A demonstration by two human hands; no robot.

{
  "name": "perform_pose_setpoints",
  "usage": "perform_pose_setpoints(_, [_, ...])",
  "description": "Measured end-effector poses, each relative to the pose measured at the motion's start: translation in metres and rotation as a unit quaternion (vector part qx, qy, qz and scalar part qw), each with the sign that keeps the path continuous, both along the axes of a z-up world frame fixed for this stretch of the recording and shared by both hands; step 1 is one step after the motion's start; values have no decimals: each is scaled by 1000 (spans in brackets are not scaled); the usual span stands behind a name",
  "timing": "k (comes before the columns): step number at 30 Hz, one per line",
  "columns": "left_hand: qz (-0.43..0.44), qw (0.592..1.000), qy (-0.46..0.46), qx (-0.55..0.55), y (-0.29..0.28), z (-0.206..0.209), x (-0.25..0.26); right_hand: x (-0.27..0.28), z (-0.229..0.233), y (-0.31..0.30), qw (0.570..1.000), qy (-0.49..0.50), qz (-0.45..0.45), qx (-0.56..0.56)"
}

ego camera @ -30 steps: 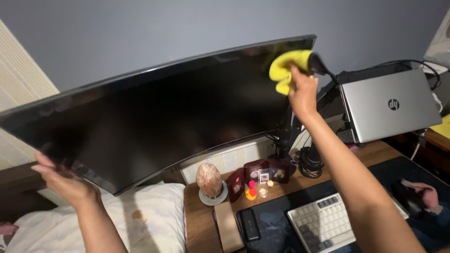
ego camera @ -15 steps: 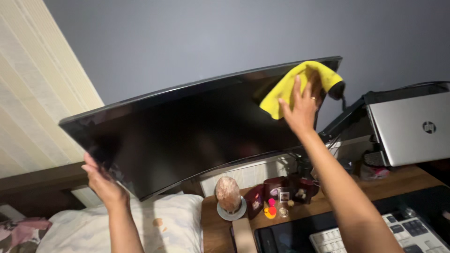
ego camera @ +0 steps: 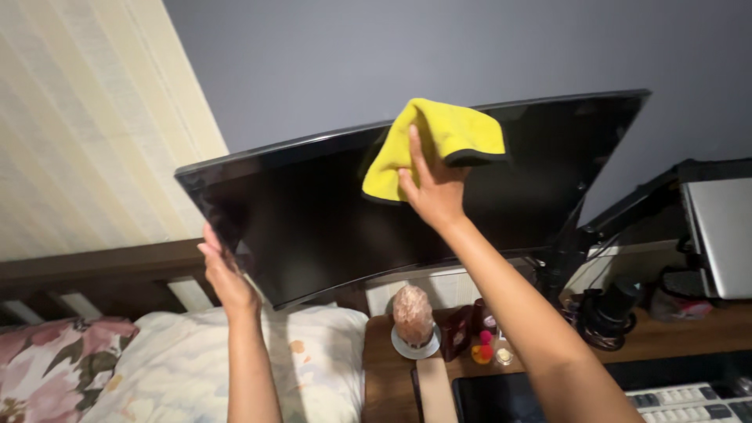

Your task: The person wipes the front and back of a large monitor with a yellow microfiber cloth, then wipes the exterior of a laptop. The person uses a cloth to clean the surfaces of the monitor and laptop.

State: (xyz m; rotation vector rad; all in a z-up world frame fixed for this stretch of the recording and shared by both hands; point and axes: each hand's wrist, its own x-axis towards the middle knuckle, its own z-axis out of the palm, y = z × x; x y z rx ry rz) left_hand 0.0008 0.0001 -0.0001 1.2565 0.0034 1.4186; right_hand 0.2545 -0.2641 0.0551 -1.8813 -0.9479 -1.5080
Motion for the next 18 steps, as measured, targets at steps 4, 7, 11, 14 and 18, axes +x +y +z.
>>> perform_pose_setpoints(4, [-12,1000,5,-9,2,-1,-2,-24,6,28,999,-10,26,-22])
perform_pose_setpoints(7, [-4,1000,18,-11,7,-3,-1,-45,8,49,998,-18,47,-36])
perform_pose_setpoints(11, [-35,999,5,-26,15,-8,0,-72,9,79,990,-12,111,-86])
perform_pose_setpoints(14, [-66,997,-8,-28,20,-10,2,-95,9,102,978,-20,200,-55])
perform_pose_setpoints(18, [-63,997,7,-32,22,-12,1,-125,-2,124,948,-20,314,-42])
